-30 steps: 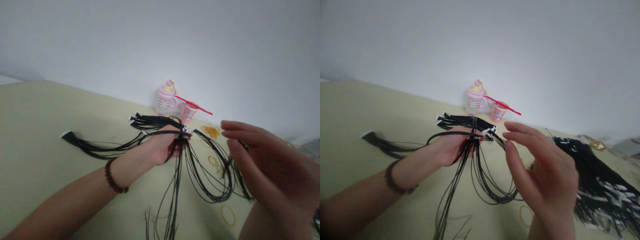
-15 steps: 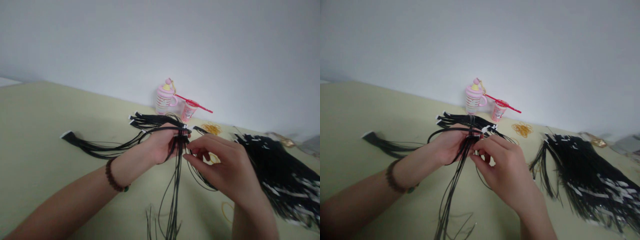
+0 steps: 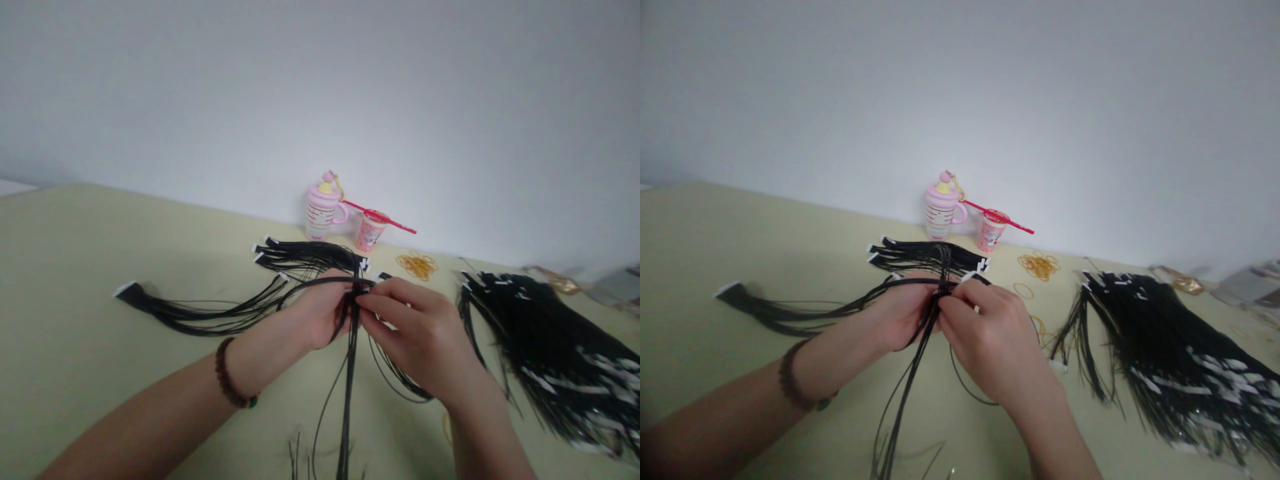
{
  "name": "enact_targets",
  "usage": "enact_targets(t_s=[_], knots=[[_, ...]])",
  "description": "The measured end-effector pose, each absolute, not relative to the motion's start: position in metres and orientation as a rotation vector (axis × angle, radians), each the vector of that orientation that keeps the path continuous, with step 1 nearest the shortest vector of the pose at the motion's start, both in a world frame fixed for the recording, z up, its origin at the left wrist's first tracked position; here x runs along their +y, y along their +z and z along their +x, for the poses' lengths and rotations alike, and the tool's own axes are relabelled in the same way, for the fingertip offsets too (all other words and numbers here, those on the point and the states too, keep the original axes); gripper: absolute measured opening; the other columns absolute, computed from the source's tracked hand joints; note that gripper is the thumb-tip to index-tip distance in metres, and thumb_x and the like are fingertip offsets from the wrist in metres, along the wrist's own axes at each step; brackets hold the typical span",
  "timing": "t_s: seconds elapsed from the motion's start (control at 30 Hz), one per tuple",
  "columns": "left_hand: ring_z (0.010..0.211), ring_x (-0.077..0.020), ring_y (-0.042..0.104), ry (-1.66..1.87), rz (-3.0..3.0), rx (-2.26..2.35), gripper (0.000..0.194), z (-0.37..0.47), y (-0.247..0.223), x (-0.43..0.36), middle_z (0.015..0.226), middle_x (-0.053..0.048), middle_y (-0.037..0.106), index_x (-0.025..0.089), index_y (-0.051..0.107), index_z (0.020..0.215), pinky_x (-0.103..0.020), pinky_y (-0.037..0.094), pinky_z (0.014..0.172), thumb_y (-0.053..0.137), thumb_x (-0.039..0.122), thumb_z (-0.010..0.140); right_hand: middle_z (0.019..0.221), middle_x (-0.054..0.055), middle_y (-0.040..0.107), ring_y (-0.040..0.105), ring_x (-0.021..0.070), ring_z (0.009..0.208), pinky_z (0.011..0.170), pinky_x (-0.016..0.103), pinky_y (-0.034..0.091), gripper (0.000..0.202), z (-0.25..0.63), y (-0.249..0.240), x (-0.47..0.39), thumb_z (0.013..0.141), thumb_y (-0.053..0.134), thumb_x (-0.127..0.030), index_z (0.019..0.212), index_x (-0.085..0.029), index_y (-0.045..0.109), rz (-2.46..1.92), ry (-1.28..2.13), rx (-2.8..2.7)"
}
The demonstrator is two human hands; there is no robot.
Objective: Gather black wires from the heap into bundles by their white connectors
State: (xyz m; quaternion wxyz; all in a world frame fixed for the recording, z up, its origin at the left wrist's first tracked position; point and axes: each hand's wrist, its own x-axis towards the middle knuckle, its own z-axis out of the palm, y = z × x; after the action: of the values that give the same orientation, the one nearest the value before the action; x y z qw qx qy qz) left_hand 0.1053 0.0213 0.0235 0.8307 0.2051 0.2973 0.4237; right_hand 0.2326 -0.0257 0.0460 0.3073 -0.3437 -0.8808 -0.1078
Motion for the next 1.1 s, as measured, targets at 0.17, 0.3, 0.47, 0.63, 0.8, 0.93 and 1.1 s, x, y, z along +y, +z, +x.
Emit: enact_targets(t_s=[0.17, 0.3, 0.47, 0.63, 0.8, 0.93, 1.1], knots=[[0.042, -0.0076, 0.046, 0.864, 0.399, 0.629, 0.017, 0.106, 0.017, 0.026, 0.05, -0.001, 0.049, 0.012, 0.052, 0.06, -0.016, 0.037, 0.04, 0.042, 0.008, 0.074, 0.076, 0.006, 0.063, 0.059, 0.0135, 0.07, 0.064, 0.024, 0.047, 0.017, 0.232, 0.047, -0.025, 0.082, 0.051, -0.013, 0.085, -0.016, 0.068, -0.953, -0.316, -2.361], [0.043, -0.0065, 0.046, 0.869, 0.401, 0.614, 0.018, 0.106, 0.016, 0.027, 0.049, 0.0, 0.048, 0.013, 0.052, 0.06, -0.015, 0.037, 0.041, 0.043, 0.009, 0.075, 0.077, 0.006, 0.063, 0.058, 0.0136, 0.071, 0.064, 0.025, 0.047, 0.018, 0.234, 0.048, -0.026, 0.083, 0.05, -0.012, 0.085, -0.017, 0.067, -0.956, -0.317, -2.359], [0.042, -0.0066, 0.046, 0.872, 0.4, 0.653, 0.02, 0.106, 0.019, 0.024, 0.047, 0.0, 0.047, 0.013, 0.052, 0.059, -0.015, 0.037, 0.04, 0.043, 0.01, 0.076, 0.079, 0.006, 0.063, 0.057, 0.0129, 0.07, 0.063, 0.024, 0.045, 0.018, 0.236, 0.048, -0.026, 0.082, 0.05, -0.01, 0.085, -0.017, 0.067, -0.945, -0.323, -2.367], [0.038, -0.0061, 0.043, 0.884, 0.408, 0.657, 0.019, 0.105, 0.02, 0.023, 0.046, 0.001, 0.047, 0.014, 0.051, 0.058, -0.016, 0.038, 0.039, 0.045, 0.01, 0.075, 0.08, 0.005, 0.063, 0.057, 0.0124, 0.069, 0.062, 0.025, 0.044, 0.014, 0.238, 0.05, -0.026, 0.081, 0.054, -0.01, 0.082, -0.015, 0.067, -0.827, -0.4, -2.361], [0.038, -0.007, 0.045, 0.876, 0.396, 0.688, 0.018, 0.103, 0.017, 0.027, 0.048, 0.0, 0.05, 0.013, 0.052, 0.059, -0.017, 0.038, 0.039, 0.045, 0.011, 0.075, 0.081, 0.004, 0.062, 0.056, 0.0117, 0.069, 0.06, 0.024, 0.044, 0.015, 0.245, 0.054, -0.026, 0.077, 0.057, -0.008, 0.085, -0.017, 0.067, -0.768, -0.407, -2.349], [0.037, -0.0065, 0.044, 0.851, 0.358, 0.661, 0.017, 0.103, 0.016, 0.027, 0.047, 0.001, 0.049, 0.013, 0.052, 0.06, -0.016, 0.033, 0.035, 0.046, 0.012, 0.076, 0.096, 0.006, 0.063, 0.059, 0.0119, 0.079, 0.068, 0.023, 0.048, 0.017, 0.257, 0.06, -0.031, 0.078, 0.058, -0.008, 0.088, -0.017, 0.066, -0.713, -0.185, -2.391], [0.038, -0.0056, 0.047, 0.863, 0.343, 0.703, 0.017, 0.102, 0.022, 0.023, 0.048, 0.0, 0.052, 0.012, 0.054, 0.06, -0.014, 0.036, 0.037, 0.046, 0.007, 0.074, 0.1, 0.004, 0.067, 0.062, 0.0152, 0.091, 0.076, 0.026, 0.052, 0.025, 0.275, 0.074, -0.042, 0.076, 0.058, -0.004, 0.093, -0.02, 0.065, -0.697, 0.062, -2.384]])
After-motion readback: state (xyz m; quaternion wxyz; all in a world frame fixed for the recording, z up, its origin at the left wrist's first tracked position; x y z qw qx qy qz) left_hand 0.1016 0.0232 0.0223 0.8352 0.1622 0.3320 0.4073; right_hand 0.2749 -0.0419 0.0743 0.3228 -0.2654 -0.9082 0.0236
